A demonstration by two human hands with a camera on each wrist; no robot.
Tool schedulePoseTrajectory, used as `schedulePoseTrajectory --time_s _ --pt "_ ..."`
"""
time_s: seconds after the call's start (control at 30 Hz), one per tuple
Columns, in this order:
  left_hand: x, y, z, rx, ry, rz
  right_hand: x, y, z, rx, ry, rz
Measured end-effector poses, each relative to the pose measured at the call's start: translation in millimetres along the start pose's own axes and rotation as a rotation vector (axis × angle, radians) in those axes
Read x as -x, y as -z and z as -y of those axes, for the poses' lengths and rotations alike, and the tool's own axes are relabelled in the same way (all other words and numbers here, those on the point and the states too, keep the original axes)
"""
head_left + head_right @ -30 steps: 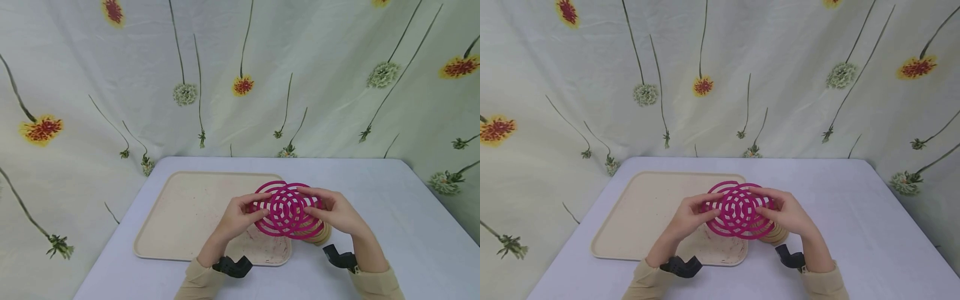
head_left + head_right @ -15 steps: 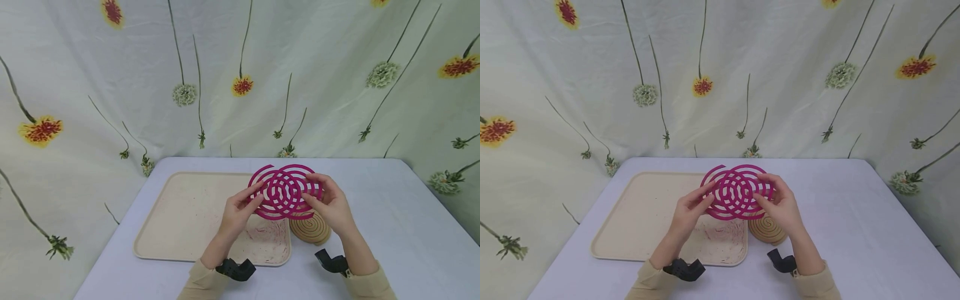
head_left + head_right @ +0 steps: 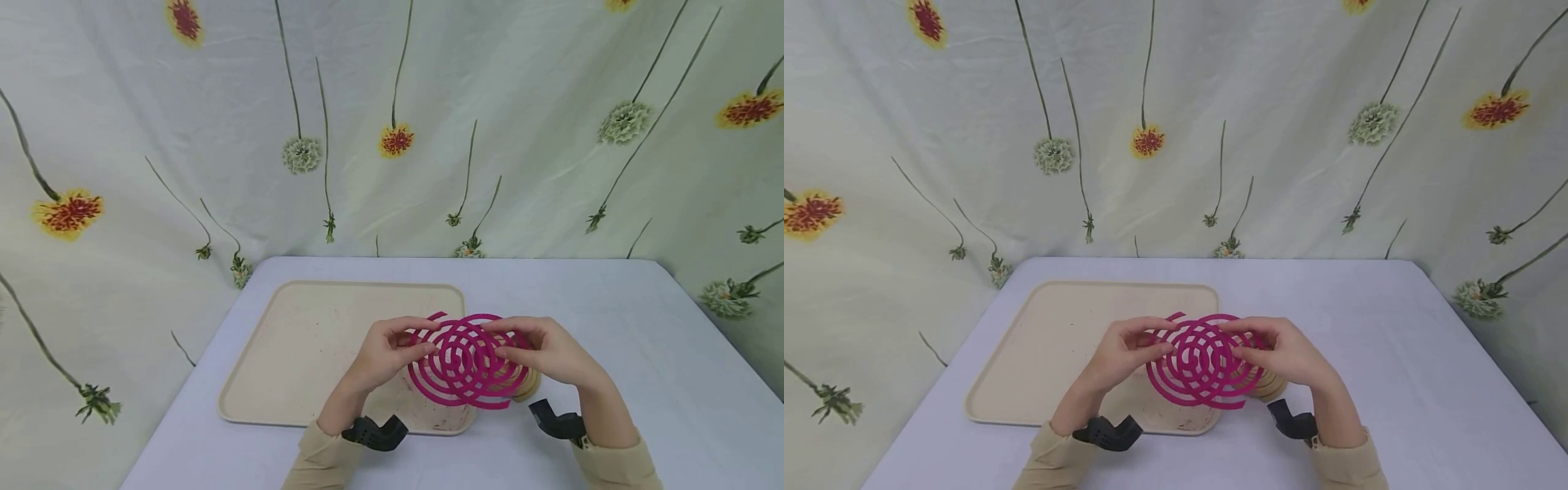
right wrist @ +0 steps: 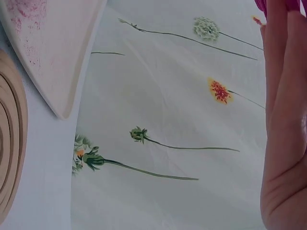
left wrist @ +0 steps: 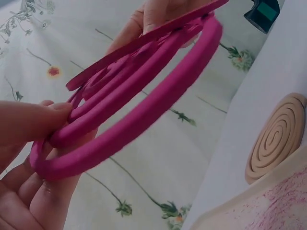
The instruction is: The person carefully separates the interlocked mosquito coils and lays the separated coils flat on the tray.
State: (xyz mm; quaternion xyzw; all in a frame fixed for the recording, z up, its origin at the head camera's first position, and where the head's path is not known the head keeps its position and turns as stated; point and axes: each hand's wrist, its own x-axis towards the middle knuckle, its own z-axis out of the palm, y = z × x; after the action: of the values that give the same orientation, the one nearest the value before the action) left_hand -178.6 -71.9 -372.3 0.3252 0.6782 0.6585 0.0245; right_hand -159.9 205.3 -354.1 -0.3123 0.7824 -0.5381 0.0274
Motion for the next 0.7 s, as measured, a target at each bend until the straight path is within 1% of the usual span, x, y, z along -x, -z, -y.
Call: schedulePoseTrajectory --time_s 0.1,0.23,0.3,0.4,0.5,0.57,0.63,0.7 --pt "-0.5 -2.2 0.9 -0.002 -0.016 -0.082 -1 -3 1 0.025 -0.001 -0.121" --pt "-1.2 -8.0 3.3 0.017 -0.033 -0.183 -4 -9 2 -0.004 0.002 -0.290" --pt "-1.6 -11.4 4.6 0.038 -0.039 -0.217 -6 -13 2 -0.018 0.014 -0.364" --pt "-2.2 -14.7 5.8 0.061 -0.040 -0.239 -8 -17 4 -0.054 0.036 -0.430" --pt "-2.0 -14.0 6.0 0.064 -0.043 -0.213 -9 -19 5 -0.083 0.047 -0.445" --pt "-1.7 -11.4 5.7 0.051 -0.044 -0.166 -9 -19 5 -0.094 0.040 -0.425" --pt "-1.0 -8.0 4.5 0.028 -0.037 -0.101 -9 -17 5 -0.099 0.027 -0.383" --pt "-0.3 -4.7 2.8 0.003 -0.024 -0.036 -8 -15 4 -0.088 0.016 -0.311"
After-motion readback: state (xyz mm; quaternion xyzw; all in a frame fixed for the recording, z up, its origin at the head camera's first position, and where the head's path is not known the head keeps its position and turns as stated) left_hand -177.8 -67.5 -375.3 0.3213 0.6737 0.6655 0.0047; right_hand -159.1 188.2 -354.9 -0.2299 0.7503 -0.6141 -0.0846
